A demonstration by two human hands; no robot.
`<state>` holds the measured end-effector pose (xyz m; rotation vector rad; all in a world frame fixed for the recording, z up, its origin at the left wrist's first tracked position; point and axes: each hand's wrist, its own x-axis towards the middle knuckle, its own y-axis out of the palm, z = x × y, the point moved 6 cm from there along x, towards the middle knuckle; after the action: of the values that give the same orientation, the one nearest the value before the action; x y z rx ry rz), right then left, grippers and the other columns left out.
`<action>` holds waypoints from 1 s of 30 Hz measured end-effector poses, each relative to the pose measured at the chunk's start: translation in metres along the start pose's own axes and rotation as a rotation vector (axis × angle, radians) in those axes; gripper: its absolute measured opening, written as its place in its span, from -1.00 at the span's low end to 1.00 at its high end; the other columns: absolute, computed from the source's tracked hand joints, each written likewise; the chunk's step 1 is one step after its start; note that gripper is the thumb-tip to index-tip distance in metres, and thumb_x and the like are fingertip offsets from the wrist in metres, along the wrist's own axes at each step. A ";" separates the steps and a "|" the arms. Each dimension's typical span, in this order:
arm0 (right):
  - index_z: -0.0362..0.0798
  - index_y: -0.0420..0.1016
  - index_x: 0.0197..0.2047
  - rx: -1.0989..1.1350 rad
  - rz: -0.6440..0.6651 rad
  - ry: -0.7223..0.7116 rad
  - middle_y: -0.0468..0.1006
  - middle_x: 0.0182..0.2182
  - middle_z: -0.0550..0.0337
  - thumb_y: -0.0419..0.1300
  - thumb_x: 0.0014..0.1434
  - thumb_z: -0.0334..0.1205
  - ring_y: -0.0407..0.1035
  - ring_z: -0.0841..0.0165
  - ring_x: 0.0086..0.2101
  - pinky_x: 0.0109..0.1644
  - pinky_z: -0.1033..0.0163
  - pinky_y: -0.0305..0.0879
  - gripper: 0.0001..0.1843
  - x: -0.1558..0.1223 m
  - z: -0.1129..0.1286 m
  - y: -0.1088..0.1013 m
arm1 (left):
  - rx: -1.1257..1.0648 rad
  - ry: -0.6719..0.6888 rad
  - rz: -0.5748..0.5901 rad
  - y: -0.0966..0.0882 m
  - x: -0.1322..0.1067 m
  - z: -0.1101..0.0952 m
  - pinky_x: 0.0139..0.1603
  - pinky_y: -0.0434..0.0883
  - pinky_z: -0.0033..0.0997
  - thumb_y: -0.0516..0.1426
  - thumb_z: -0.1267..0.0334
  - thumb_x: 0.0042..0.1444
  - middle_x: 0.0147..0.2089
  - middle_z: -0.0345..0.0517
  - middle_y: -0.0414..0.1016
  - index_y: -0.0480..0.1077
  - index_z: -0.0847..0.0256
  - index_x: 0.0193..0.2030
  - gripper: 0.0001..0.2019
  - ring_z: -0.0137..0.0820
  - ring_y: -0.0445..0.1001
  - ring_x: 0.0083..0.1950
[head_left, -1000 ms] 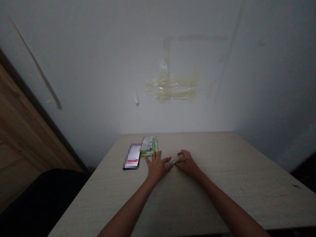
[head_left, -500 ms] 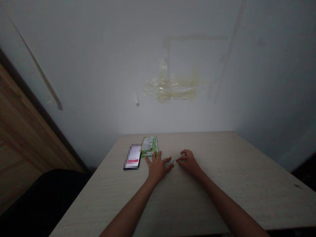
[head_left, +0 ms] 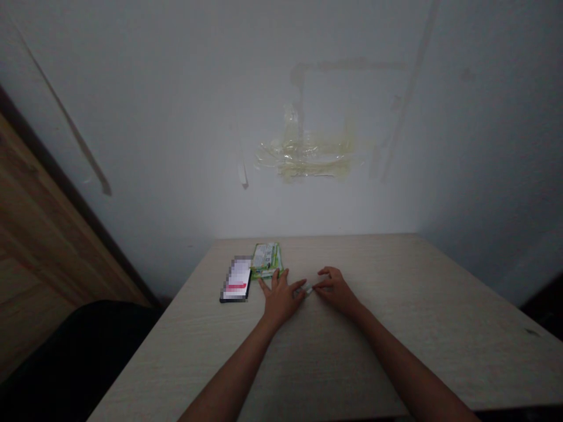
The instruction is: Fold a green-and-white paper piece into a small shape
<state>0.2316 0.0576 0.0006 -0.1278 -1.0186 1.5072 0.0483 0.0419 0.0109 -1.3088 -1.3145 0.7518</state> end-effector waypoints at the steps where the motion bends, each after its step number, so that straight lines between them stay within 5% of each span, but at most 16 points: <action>1: 0.09 0.67 -0.32 -0.001 0.002 -0.006 0.41 -0.02 0.03 0.30 0.07 -0.24 0.18 0.15 0.12 0.26 -0.04 0.11 -0.89 0.000 0.001 0.000 | -0.004 0.002 -0.006 -0.001 0.000 0.000 0.20 -0.38 0.57 -0.03 -0.21 0.18 0.40 -0.11 0.12 0.34 -0.43 0.13 -0.61 0.07 -0.11 0.44; 11: 0.10 0.67 -0.36 0.009 0.095 -0.056 0.45 -0.04 0.07 0.32 0.05 -0.22 0.16 0.14 0.15 0.28 -0.05 0.06 -0.92 0.000 0.007 -0.003 | -0.013 -0.020 0.002 -0.006 0.001 0.001 0.22 -0.34 0.55 0.10 -0.15 0.12 0.39 -0.16 0.13 0.41 -0.39 0.06 -0.65 0.07 -0.09 0.42; 22: 0.14 0.67 -0.30 -0.080 0.030 0.018 0.43 -0.04 0.05 0.32 0.07 -0.18 0.25 0.16 0.05 0.19 -0.01 0.18 -0.90 0.008 -0.003 0.003 | -0.011 -0.002 -0.018 -0.002 0.002 0.004 0.21 -0.38 0.56 0.09 -0.18 0.12 0.40 -0.15 0.11 0.39 -0.44 0.06 -0.65 0.06 -0.10 0.43; 30: 0.16 0.61 -0.07 -0.196 0.013 0.045 0.40 0.05 -0.01 0.19 0.20 -0.12 0.23 0.13 0.08 0.19 -0.03 0.17 -0.75 0.011 0.000 0.008 | 0.002 -0.005 0.009 -0.003 0.000 0.001 0.23 -0.37 0.53 0.06 -0.18 0.14 0.41 -0.17 0.10 0.38 -0.41 0.09 -0.63 0.06 -0.12 0.44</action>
<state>0.2231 0.0675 0.0007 -0.3061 -1.1289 1.4076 0.0469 0.0419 0.0134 -1.3135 -1.3121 0.7628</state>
